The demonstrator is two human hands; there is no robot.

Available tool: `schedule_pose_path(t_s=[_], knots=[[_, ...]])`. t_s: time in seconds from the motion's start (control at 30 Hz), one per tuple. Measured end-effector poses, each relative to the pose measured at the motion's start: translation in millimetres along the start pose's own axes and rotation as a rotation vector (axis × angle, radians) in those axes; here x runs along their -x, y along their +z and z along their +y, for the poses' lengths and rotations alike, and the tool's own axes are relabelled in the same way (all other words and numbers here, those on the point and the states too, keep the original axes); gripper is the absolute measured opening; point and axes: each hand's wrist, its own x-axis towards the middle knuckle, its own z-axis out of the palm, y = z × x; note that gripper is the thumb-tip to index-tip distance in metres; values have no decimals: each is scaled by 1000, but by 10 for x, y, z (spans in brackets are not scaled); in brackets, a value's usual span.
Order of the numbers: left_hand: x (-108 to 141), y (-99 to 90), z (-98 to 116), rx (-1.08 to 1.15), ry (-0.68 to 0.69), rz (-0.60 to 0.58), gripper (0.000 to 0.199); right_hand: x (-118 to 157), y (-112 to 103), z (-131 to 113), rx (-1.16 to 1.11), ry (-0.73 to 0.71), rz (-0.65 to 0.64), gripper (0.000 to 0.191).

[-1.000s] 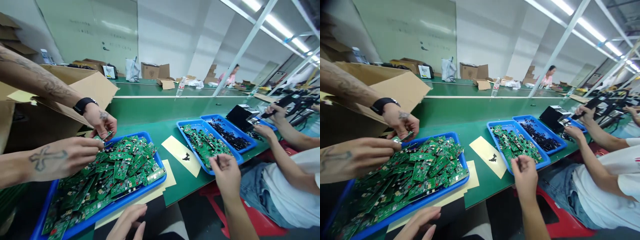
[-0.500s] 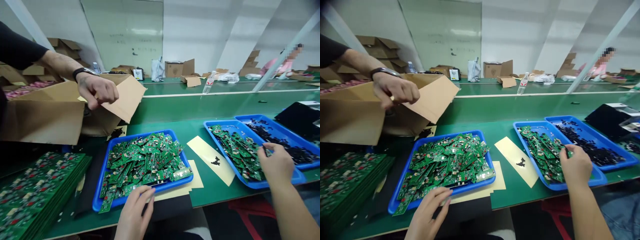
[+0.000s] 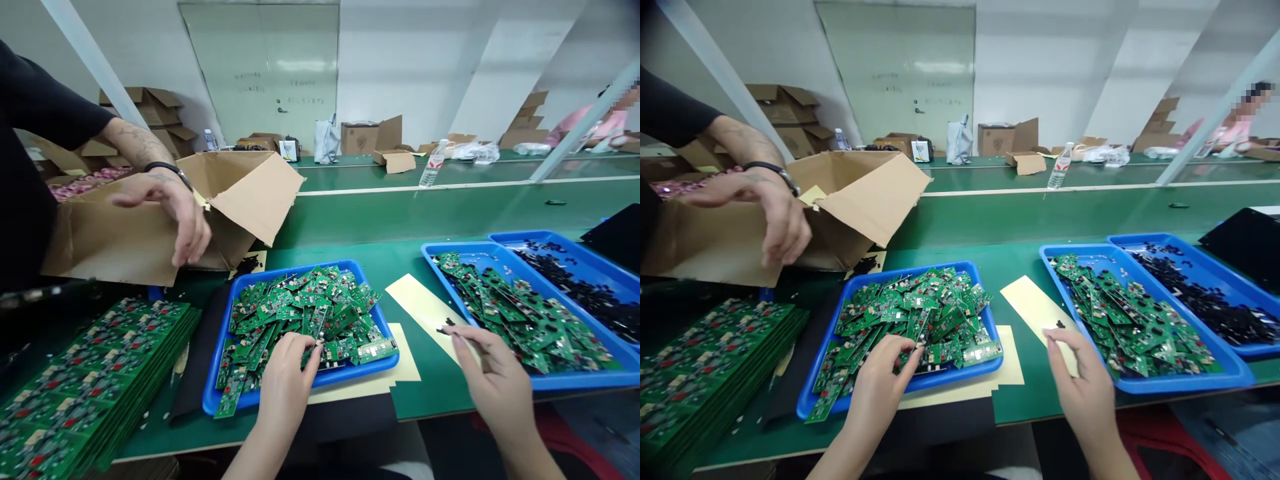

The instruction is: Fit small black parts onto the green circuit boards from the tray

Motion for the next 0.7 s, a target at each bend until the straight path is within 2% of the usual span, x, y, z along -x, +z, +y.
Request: schedule_pose_path(t_s=[0.07,0.2,0.27,0.37,0.47,0.57,0.7], knots=[[42,-41,-19,29,55,33,17,124,129,-137,-180,70,-76,18],[181,-133,-7,64,208,115,9,356,371,-524,-577,274,-310,20],[244,-181,34,61,291,137,16,433,477,-710,-690,344,-288,24],[305,-247,103,62,345,130,19,470,585,-878,-720,375,-271,27],[341,-280,139,100,332,127,18,464,631,-908,-711,354,-303,21],[383,-265,140,152,278,65,18,481,652,-877,-705,340,-310,18],[455,-227,167,374,16,-136,14,549,682,-842,-689,335,-335,17]])
